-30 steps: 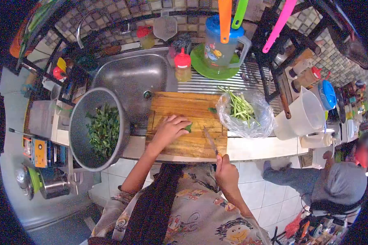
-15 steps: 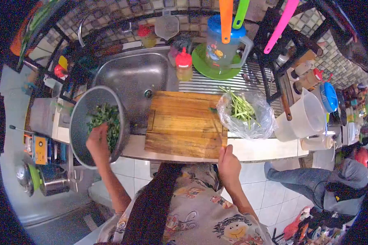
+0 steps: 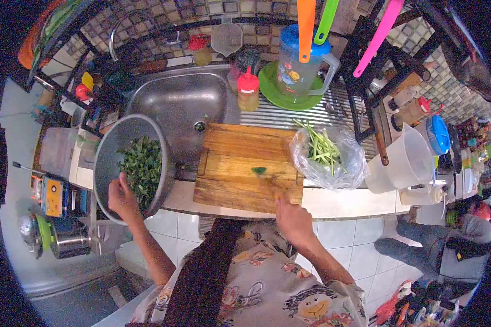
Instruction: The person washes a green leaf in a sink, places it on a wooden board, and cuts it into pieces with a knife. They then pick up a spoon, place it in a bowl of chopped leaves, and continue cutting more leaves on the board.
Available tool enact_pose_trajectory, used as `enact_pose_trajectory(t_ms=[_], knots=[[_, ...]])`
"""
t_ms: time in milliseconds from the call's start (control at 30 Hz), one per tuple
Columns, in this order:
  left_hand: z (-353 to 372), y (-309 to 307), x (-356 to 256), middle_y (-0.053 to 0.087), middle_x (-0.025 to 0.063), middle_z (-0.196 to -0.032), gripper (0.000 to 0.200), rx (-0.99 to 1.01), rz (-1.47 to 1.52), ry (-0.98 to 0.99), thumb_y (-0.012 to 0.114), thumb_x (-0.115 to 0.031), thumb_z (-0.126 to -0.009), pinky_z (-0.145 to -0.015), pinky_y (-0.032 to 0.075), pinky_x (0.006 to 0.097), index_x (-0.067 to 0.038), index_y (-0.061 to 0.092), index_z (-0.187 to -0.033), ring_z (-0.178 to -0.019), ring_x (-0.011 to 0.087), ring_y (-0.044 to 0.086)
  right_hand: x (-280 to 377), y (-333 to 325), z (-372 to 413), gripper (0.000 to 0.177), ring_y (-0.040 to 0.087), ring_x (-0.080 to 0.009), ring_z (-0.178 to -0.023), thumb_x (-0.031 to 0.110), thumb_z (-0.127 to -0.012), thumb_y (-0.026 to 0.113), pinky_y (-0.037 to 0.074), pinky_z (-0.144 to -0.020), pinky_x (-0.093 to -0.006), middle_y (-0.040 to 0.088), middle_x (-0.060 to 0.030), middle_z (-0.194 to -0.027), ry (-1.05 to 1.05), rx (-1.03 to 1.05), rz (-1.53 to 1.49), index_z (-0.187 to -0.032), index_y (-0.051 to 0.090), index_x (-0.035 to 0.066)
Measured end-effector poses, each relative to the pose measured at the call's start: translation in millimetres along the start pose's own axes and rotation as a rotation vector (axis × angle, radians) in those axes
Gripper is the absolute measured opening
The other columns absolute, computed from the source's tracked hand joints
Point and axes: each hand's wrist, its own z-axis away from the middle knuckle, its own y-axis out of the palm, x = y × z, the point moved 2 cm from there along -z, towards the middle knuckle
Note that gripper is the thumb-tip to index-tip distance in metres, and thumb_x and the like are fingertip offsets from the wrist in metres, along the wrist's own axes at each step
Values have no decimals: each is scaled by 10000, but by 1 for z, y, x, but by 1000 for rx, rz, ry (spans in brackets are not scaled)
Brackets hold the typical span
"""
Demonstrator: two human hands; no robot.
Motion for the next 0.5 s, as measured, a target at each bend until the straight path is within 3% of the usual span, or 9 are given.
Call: enact_pose_trajectory(t_ms=[67,200,333,500], knots=[[9,5,-24,541,107,-695,143,-78,185,162,600,-131,-843,-540,406,337,-7,586,-773,-577,249,501,6,-12,7,263,587,-425,-596,286,-936,393,463,-532,-523,587,-220,-610,-10,36,-68,-960,490,42],[55,31,-72,567,98,-746,56,267,392,268,624,-100,-793,-649,414,356,-47,611,-802,-697,254,540,-1,-8,5,265,578,-428,-586,278,-942,377,450,-527,-529,587,-220,-618,-20,-72,-225,-982,472,34],[100,43,-131,614,53,-909,198,511,381,636,621,-181,-775,-727,414,361,-56,646,-927,-850,224,544,-9,5,1,285,584,-417,-576,286,-945,365,458,-523,-523,588,-220,-616,12,-109,-188,-1015,449,22],[121,72,-163,609,15,-1056,315,646,392,775,629,-209,-762,-762,416,356,-54,621,-1036,-952,189,531,-7,23,-1,301,588,-422,-581,299,-946,357,462,-520,-526,584,-224,-602,52,-110,-180,-1025,448,23]])
